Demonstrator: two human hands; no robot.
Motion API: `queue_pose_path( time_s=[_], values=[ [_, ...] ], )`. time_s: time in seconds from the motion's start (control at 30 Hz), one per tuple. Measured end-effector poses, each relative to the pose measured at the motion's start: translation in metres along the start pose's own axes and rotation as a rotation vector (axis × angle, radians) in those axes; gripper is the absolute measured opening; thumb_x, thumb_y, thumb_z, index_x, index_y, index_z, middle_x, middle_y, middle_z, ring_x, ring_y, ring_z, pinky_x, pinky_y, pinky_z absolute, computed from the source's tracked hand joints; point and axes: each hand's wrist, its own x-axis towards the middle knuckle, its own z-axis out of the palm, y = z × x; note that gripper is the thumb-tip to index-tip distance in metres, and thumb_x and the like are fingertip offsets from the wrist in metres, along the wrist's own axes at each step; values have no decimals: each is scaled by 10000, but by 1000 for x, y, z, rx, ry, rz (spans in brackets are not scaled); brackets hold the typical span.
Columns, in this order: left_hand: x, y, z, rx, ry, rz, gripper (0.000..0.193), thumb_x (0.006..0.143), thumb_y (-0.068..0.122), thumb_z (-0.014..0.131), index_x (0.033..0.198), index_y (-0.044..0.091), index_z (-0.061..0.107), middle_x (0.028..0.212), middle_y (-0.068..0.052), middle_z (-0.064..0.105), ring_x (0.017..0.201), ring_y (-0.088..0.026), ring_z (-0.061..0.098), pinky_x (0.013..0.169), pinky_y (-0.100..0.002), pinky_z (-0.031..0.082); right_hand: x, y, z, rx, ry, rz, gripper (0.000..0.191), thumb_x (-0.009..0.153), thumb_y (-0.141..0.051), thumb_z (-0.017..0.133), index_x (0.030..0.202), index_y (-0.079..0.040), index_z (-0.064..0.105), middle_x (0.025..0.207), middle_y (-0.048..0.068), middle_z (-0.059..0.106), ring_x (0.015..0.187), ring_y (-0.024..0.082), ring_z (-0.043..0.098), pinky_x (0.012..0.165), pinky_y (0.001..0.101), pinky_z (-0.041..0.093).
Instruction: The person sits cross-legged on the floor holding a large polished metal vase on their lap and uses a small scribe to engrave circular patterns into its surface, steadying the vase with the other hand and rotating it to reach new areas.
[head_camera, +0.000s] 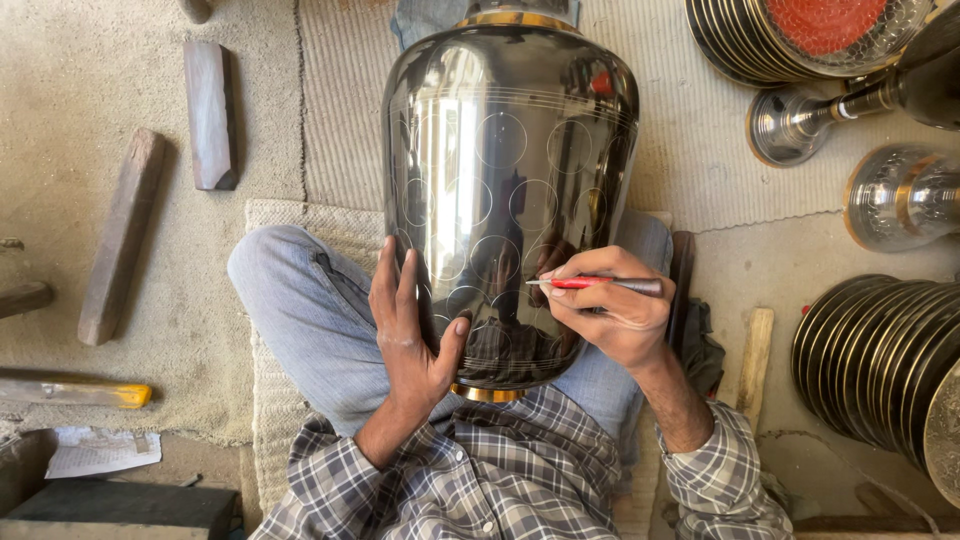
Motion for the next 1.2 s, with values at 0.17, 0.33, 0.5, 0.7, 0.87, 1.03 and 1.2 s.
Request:
queue_pose_path(
  time_s=[0.17,0.33,0.5,0.7,0.87,1.03,1.2],
  values=[
    [0,1,0,-1,2,-3,800,1012,533,589,1610,51,368,1709,-261,256,1596,-442,284,1296,-597,298,1,0,-3,-5,-21,-10,203,798,70,853,788,-39,682,1003,81,700,932,216,779,816,296,687],
    [0,1,0,-4,5,-5,800,1010,534,595,1610,54,372,1709,-261,258,1595,-444,286,1295,-592,301,-4,1,-4,13,-27,6,206,796,71,854,798,-42,682,1000,74,696,936,218,784,823,296,689],
    [-1,0,0,-1,4,-5,794,1007,530,595,1609,61,376,1711,-257,263,1597,-439,289,1300,-595,296,-12,5,-6,45,-34,21,205,794,76,841,795,-47,676,1003,69,683,941,223,779,825,304,692],
    [-2,-2,1,-4,5,-5,792,1010,533,595,1611,67,375,1707,-258,263,1597,-441,282,1300,-598,297,-22,10,-6,81,-42,22,229,793,77,840,762,-43,649,1000,69,675,951,236,787,803,290,704],
    [-2,-2,0,-14,2,-4,793,1016,536,591,1614,64,370,1707,-264,260,1595,-445,283,1297,-596,304,-26,12,-5,77,-37,11,227,791,82,835,755,-44,650,1001,71,676,957,234,784,819,300,706],
    [0,1,0,-17,7,-11,792,1012,537,593,1606,57,384,1705,-262,273,1593,-443,297,1293,-601,303,-26,12,-5,100,-36,13,231,788,87,835,752,-47,651,1001,69,675,960,236,784,829,304,709],
    [5,-3,-4,-68,-27,-72,850,999,619,543,1615,63,359,1713,-237,270,1605,-415,281,1308,-588,287,-32,17,-6,104,-29,17,210,798,80,824,761,-40,656,996,63,679,934,233,780,828,313,697]
  ],
)
